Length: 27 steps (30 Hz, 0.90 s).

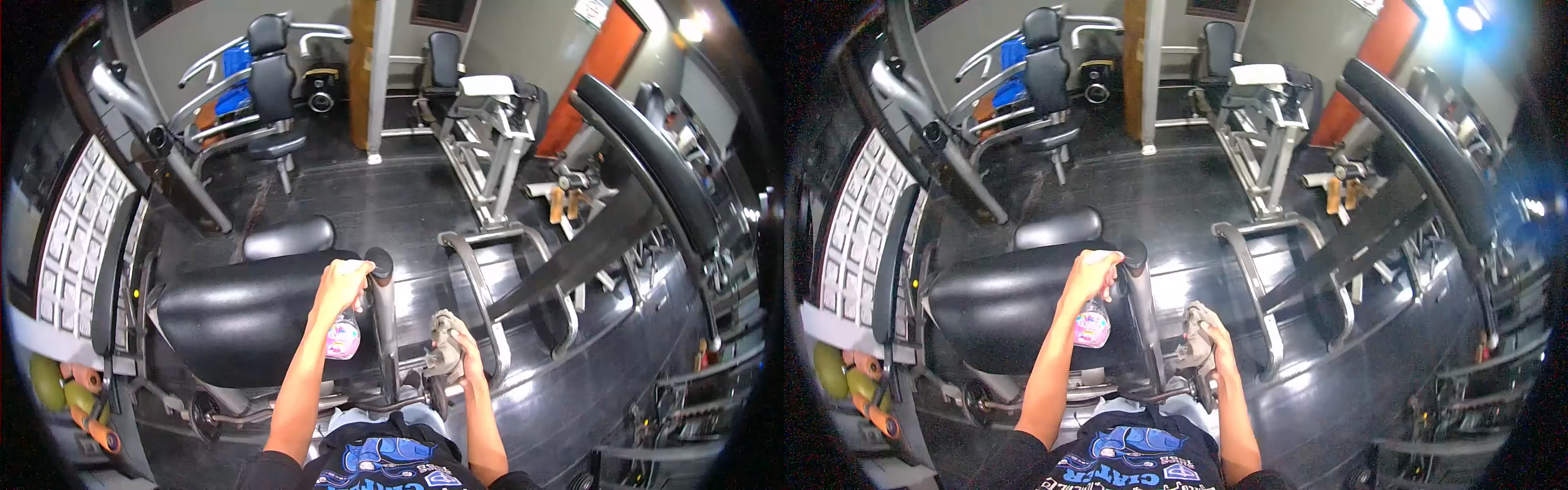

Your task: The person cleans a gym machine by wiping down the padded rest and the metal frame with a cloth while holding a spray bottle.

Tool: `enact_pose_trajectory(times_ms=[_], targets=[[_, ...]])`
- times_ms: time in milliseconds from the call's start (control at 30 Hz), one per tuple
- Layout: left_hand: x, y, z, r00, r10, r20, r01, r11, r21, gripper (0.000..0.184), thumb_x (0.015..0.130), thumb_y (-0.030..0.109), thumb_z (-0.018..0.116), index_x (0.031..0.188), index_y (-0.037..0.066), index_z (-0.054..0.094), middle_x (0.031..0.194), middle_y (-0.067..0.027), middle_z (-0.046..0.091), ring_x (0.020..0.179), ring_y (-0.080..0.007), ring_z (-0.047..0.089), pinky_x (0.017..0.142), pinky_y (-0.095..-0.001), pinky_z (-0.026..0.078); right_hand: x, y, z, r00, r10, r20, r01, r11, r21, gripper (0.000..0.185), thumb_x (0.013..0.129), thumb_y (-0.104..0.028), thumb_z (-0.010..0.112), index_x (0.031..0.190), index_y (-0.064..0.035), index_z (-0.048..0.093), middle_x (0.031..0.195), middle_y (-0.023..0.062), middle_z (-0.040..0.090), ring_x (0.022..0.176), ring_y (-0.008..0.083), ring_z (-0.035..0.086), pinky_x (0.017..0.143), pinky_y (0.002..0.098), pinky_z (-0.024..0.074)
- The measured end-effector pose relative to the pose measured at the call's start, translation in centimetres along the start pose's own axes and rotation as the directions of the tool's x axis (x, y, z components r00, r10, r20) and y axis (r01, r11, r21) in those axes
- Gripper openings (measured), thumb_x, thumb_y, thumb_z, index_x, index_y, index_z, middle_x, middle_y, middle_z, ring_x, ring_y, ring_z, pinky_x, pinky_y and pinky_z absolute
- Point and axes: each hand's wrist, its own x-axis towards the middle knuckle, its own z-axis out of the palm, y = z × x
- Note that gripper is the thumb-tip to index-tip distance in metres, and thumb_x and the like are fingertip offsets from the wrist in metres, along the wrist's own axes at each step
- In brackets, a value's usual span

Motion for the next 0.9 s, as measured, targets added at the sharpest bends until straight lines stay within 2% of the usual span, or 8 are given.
enact_pose_trajectory(times_ms=[167, 300, 400, 433, 500, 700, 767, 900], targets=[[0.2, -0.5, 0.3, 0.989, -0.013, -0.149, 0.012, 1.000, -0.008, 0.034, 0.091, 0.027, 0.062, 0.078, -0.004, 0.067, 0.058, -0.0069, 0.059, 0.041, -0.0144, 0.057, 0.041, -0.0302, 0.047, 6.1, -4.5, 2.1, 0.989, -0.049, 0.137, 0.095, 0.929, -0.359, 0.040, 0.090, -0.014, 0.061, 0.127, 0.0006, 0.056, 0.119, 0.0078, 0.064, 0.109, 0.0168, 0.060, 0.092, 0.0277, 0.0469], [0.5, -2.4, -0.3, 0.993, -0.049, -0.108, 0.031, 0.986, -0.163, 0.027, 0.091, 0.023, 0.062, 0.087, -0.002, 0.069, 0.067, -0.0070, 0.062, 0.041, -0.0149, 0.057, 0.039, -0.0286, 0.045, 11.2, -5.1, 4.4, 0.970, -0.008, 0.242, 0.118, 0.888, -0.445, 0.043, 0.086, -0.011, 0.067, 0.127, 0.0014, 0.057, 0.120, 0.0074, 0.064, 0.114, 0.0143, 0.057, 0.098, 0.0276, 0.0430], [0.5, -2.7, -0.7, 0.996, -0.062, -0.071, 0.034, 0.940, -0.338, 0.025, 0.091, 0.022, 0.063, 0.086, -0.001, 0.069, 0.065, -0.0058, 0.060, 0.039, -0.0152, 0.055, 0.037, -0.0276, 0.043, 14.0, -5.3, 7.9, 0.818, -0.126, 0.562, 0.556, 0.426, -0.714, 0.036, 0.083, -0.022, 0.071, 0.114, -0.0058, 0.067, 0.107, 0.0121, 0.066, 0.098, 0.0252, 0.065, 0.086, 0.0344, 0.0503], [0.4, -2.7, -0.8, 0.995, -0.066, -0.072, 0.038, 0.944, -0.329, 0.025, 0.091, 0.022, 0.063, 0.086, -0.001, 0.069, 0.065, -0.0058, 0.060, 0.039, -0.0152, 0.055, 0.037, -0.0276, 0.043, 14.6, -4.9, 8.7, 0.818, -0.129, 0.560, 0.554, 0.435, -0.709, 0.036, 0.083, -0.022, 0.071, 0.114, -0.0058, 0.067, 0.107, 0.0121, 0.066, 0.098, 0.0252, 0.065, 0.086, 0.0344, 0.0503], [0.5, -2.7, -0.9, 0.997, -0.070, -0.040, 0.051, 0.933, -0.355, 0.025, 0.092, 0.022, 0.064, 0.085, -0.001, 0.069, 0.066, -0.0059, 0.061, 0.039, -0.0152, 0.054, 0.037, -0.0275, 0.043, 16.0, -4.1, 9.9, 0.755, -0.018, 0.655, 0.649, 0.160, -0.744, 0.037, 0.083, -0.029, 0.069, 0.115, -0.0098, 0.068, 0.103, 0.0116, 0.066, 0.094, 0.0329, 0.065, 0.082, 0.0398, 0.0510], [1.0, -2.1, -1.1, 0.990, -0.139, -0.039, 0.112, 0.912, -0.395, 0.029, 0.091, 0.027, 0.065, 0.084, -0.001, 0.068, 0.064, -0.0077, 0.059, 0.037, -0.0162, 0.054, 0.036, -0.0301, 0.047, 22.7, -3.0, 10.9, 0.838, 0.035, 0.545, 0.534, 0.156, -0.831, 0.029, 0.083, -0.034, 0.066, 0.104, -0.0164, 0.075, 0.096, 0.0133, 0.069, 0.095, 0.0333, 0.066, 0.083, 0.0432, 0.0515], [1.0, -2.0, -1.2, 0.987, -0.153, -0.043, 0.123, 0.908, -0.401, 0.031, 0.090, 0.029, 0.065, 0.082, 0.000, 0.067, 0.064, -0.0082, 0.059, 0.037, -0.0165, 0.054, 0.036, -0.0294, 0.046, 23.8, -3.1, 11.6, 0.894, 0.162, 0.417, 0.393, 0.161, -0.905, 0.029, 0.082, -0.035, 0.066, 0.103, -0.0160, 0.075, 0.095, 0.0159, 0.070, 0.094, 0.0362, 0.067, 0.083, 0.0450, 0.0519], [0.9, -2.0, -1.1, 0.987, -0.158, -0.030, 0.133, 0.909, -0.395, 0.031, 0.090, 0.029, 0.065, 0.082, 0.000, 0.066, 0.065, -0.0083, 0.060, 0.038, -0.0166, 0.056, 0.036, -0.0290, 0.046, 22.1, -3.1, 11.4, 0.868, 0.055, 0.494, 0.495, -0.020, -0.869, 0.032, 0.081, -0.036, 0.067, 0.103, -0.0148, 0.075, 0.093, 0.0175, 0.071, 0.090, 0.0383, 0.067, 0.082, 0.0444, 0.0524]])
